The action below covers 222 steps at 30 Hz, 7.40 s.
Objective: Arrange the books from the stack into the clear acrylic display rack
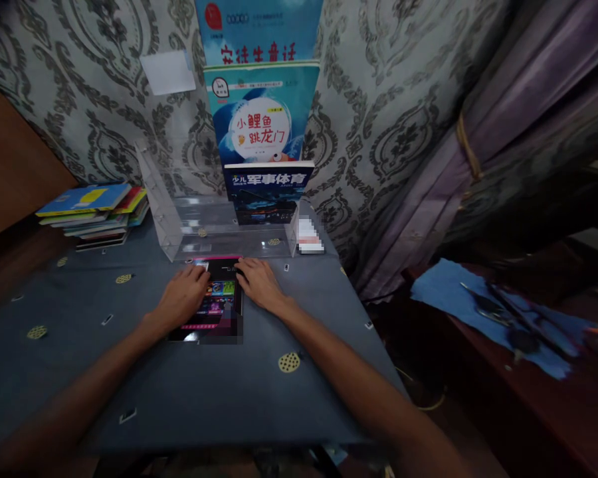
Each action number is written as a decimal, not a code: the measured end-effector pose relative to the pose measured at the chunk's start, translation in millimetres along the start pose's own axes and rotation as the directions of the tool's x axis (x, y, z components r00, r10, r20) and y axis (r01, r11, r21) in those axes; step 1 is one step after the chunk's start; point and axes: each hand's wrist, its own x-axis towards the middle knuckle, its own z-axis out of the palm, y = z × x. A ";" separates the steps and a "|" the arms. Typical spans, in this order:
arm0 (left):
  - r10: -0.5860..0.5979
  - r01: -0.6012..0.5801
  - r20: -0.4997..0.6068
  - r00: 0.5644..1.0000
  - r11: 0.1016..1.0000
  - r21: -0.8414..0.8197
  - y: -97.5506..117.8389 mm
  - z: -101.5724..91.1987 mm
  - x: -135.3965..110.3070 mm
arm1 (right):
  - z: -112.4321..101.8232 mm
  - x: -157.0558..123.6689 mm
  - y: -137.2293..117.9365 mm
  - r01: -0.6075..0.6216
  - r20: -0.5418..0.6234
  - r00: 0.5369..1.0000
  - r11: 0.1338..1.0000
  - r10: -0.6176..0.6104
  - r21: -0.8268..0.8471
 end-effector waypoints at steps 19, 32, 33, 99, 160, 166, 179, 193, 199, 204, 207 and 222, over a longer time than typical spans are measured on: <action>0.447 -0.435 0.021 0.894 0.879 -0.193 33.7 -19.2 -28.0 | 0.6 -8.3 -4.1 -0.030 0.050 0.998 0.998 0.033 -0.063; 0.526 -0.519 0.006 0.850 0.840 -0.157 32.2 -19.3 -28.7 | -8.6 -47.7 -21.3 0.034 -0.027 0.999 0.955 -0.028 0.295; 0.532 -0.524 0.001 0.847 0.835 -0.166 31.7 -19.8 -28.3 | -10.7 -49.2 -23.2 0.030 -0.034 0.999 0.941 -0.020 0.337; 0.468 -0.467 -0.031 0.883 0.870 -0.157 34.3 -18.8 -31.5 | -38.1 -50.0 -42.1 0.101 0.283 0.940 0.945 -0.193 0.312; 0.312 -0.352 -0.307 0.899 0.932 -0.084 50.8 15.6 -108.7 | -30.6 -112.1 -79.7 0.298 0.133 0.949 0.951 -0.286 -0.081; 0.289 -0.330 -0.338 0.896 0.942 -0.068 44.4 15.6 -115.4 | -30.4 -113.9 -79.0 0.294 0.095 0.953 0.955 -0.289 -0.044; 0.136 -0.165 -0.260 0.956 0.982 -0.092 31.1 20.7 -132.5 | -31.7 -113.0 -79.3 0.312 0.046 0.949 0.950 -0.312 -0.005; -0.052 -0.008 -0.303 0.952 0.981 -0.194 28.8 24.5 -146.6 | -27.8 -115.1 -74.9 0.301 0.006 0.953 0.953 -0.302 0.040; 0.012 -0.064 -0.323 0.946 0.987 -0.149 29.5 24.1 -142.3 | -27.7 -114.7 -76.0 0.297 0.004 0.955 0.953 -0.298 0.055; 0.122 -0.174 -0.347 0.930 0.977 -0.122 36.8 21.0 -134.1 | -28.8 -114.2 -76.6 0.287 0.022 0.957 0.957 -0.288 0.043; 0.193 -0.239 -0.327 0.925 0.965 -0.107 43.9 19.3 -127.3 | -29.0 -114.2 -76.8 0.287 0.022 0.957 0.957 -0.288 0.029; 0.389 -0.421 -0.240 0.890 0.901 -0.101 58.8 8.6 -92.7 | -28.0 -115.8 -75.5 0.266 -0.030 0.964 0.963 -0.265 0.038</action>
